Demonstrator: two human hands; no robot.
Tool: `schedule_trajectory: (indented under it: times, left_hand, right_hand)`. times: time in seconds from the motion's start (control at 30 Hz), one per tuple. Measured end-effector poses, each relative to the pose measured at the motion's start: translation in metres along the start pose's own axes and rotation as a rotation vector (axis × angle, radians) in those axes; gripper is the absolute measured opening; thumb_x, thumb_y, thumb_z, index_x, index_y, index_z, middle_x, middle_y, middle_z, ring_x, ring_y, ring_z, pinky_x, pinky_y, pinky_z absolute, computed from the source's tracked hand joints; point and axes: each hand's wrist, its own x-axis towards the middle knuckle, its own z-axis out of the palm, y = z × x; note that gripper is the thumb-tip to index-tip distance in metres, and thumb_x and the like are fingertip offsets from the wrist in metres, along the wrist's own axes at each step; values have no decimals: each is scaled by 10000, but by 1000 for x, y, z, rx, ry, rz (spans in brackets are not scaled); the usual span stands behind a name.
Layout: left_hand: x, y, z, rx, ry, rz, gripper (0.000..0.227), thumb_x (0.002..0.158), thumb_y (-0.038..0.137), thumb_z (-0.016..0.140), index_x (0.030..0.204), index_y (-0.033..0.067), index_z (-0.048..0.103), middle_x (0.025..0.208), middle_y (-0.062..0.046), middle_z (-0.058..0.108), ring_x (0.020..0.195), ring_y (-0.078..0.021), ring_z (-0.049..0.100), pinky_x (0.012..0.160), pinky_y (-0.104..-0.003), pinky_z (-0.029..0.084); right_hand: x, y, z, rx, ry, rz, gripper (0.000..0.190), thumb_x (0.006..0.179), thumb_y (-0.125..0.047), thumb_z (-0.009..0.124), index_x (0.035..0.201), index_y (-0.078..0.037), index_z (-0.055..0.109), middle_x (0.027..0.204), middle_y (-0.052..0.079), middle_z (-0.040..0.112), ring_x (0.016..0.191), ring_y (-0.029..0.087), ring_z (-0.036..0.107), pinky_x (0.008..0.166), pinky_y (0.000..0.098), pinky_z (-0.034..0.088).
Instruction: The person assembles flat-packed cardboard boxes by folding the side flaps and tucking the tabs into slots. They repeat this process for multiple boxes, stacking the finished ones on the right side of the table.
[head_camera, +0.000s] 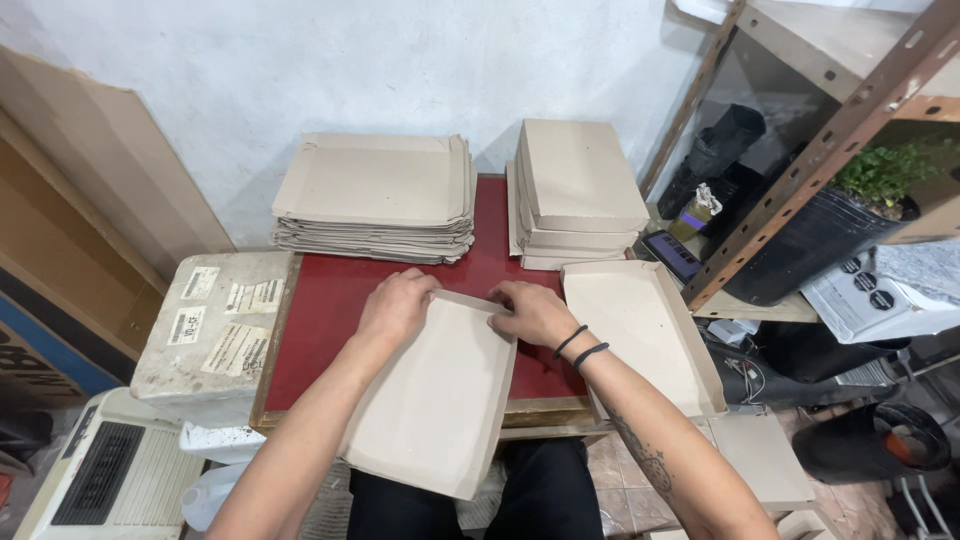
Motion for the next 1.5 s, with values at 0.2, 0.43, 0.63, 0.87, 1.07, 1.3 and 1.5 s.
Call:
schedule_trajectory:
  times: [0.2, 0.43, 0.63, 0.87, 1.07, 1.3, 1.5]
  left_hand:
    - [-2, 17, -31, -379, 55, -71, 615, 1049, 276, 822, 1657, 282, 728, 1654, -65, 754, 1469, -379, 770, 1243, -615, 641]
    - [-45, 0, -34, -478, -197, -195, 552, 1099, 445, 671, 1536, 154, 837, 1481, -241, 870, 1507, -525, 728, 1273, -679, 580]
    - [-56, 27, -41, -577, 29, -183, 409, 1172, 384, 682, 1512, 244, 863, 1257, -192, 927, 1291, -446, 846, 1068, -607, 668]
    - [-52, 94, -78, -837, 319, 148, 431, 1192, 364, 740, 1555, 145, 814, 1228, -189, 913, 1145, -357, 871, 971, -508, 698]
    - [-61, 132, -26, -770, 592, 348, 363, 1202, 332, 752, 1475, 106, 831, 1319, -167, 876, 1232, -413, 823, 1022, -533, 684]
    - [-95, 229, 105, -264, 118, 766, 757, 977, 653, 899, 1585, 215, 787, 1562, -115, 793, 1594, -477, 597, 1343, -795, 415]
    - [-79, 232, 161, -66, 76, 801, 396, 1149, 539, 732, 1463, 322, 835, 1580, 10, 764, 1578, -362, 592, 1301, -842, 434]
  right_hand:
    - [-27, 23, -17, -12, 30, 73, 458, 1063, -356, 722, 1447, -155, 872, 1276, 160, 930, 1309, 460, 832, 1155, 626, 671]
    - [-57, 37, -42, 125, 209, 177, 493, 1065, -368, 720, 1514, -201, 834, 1289, 109, 882, 1365, 424, 799, 1199, 583, 633]
    - [-87, 28, -57, 676, 169, 288, 860, 1018, -215, 801, 1815, -45, 525, 1487, 327, 752, 748, 249, 877, 666, 336, 762]
    - [-140, 54, -130, 737, 509, 70, 483, 1035, -9, 754, 1515, 43, 740, 1205, 293, 823, 707, 290, 867, 633, 367, 758]
    - [-234, 51, -202, 331, 931, -1, 339, 1058, 99, 716, 1365, 8, 827, 1002, 258, 840, 767, 362, 877, 685, 449, 727]
    - [-266, 116, -183, 63, 1139, 57, 292, 1119, 67, 774, 1378, -58, 822, 964, 198, 848, 899, 380, 882, 794, 449, 681]
    - [-269, 140, -167, -30, 1176, 62, 371, 1047, 133, 788, 1336, -91, 844, 1171, 156, 897, 1121, 442, 864, 928, 519, 670]
